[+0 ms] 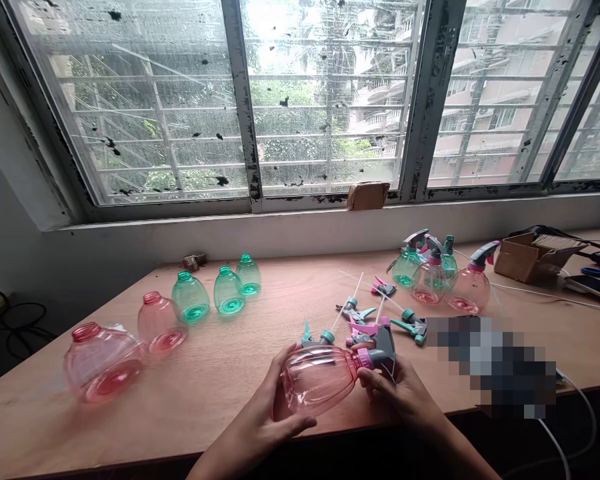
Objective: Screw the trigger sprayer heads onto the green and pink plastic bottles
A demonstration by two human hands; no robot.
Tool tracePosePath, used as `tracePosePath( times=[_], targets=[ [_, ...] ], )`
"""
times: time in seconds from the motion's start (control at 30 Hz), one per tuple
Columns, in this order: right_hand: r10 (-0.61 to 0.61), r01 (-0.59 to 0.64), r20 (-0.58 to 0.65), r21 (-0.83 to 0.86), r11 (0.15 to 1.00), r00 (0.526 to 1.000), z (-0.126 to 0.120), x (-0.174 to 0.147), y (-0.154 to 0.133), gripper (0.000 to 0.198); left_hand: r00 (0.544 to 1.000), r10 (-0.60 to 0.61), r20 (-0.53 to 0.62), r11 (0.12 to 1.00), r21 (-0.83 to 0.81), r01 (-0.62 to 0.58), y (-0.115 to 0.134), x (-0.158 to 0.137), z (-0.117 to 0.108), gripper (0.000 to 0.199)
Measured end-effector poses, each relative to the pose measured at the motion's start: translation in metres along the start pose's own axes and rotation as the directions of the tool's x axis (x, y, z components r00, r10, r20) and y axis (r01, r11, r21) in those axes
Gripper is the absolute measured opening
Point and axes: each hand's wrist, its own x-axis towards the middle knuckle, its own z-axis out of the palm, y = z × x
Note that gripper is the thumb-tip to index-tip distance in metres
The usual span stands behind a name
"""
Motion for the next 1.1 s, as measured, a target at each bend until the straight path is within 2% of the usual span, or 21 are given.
tracePosePath(
  times=[0.17,0.4,0.7,1.1],
  targets=[
    [0.004,-0.004,0.0,-0.006,1.0,1.0,0.0,0.0,0.0,0.042,1.0,-0.003,0.002,1.0,-0.004,0.003,0.0,-0.001,0.0,0.091],
    [0.012,-0.012,-0.004,0.008,1.0,1.0,0.001,0.001,-0.001,0.043,1.0,0.0,0.015,1.0,-0.023,0.001,0.005,-0.003,-0.003,0.064],
    [0.013,-0.013,-0.009,0.01,1.0,1.0,0.0,0.001,0.001,0.043,1.0,-0.012,-0.005,0.999,0.036,0.012,0.0,-0.002,0.0,0.09],
    [0.009,-0.01,0.032,0.036,0.999,0.999,0.0,0.001,0.0,0.038,0.996,-0.076,0.05,0.997,0.018,0.075,0.012,-0.007,-0.002,0.075]
  ],
)
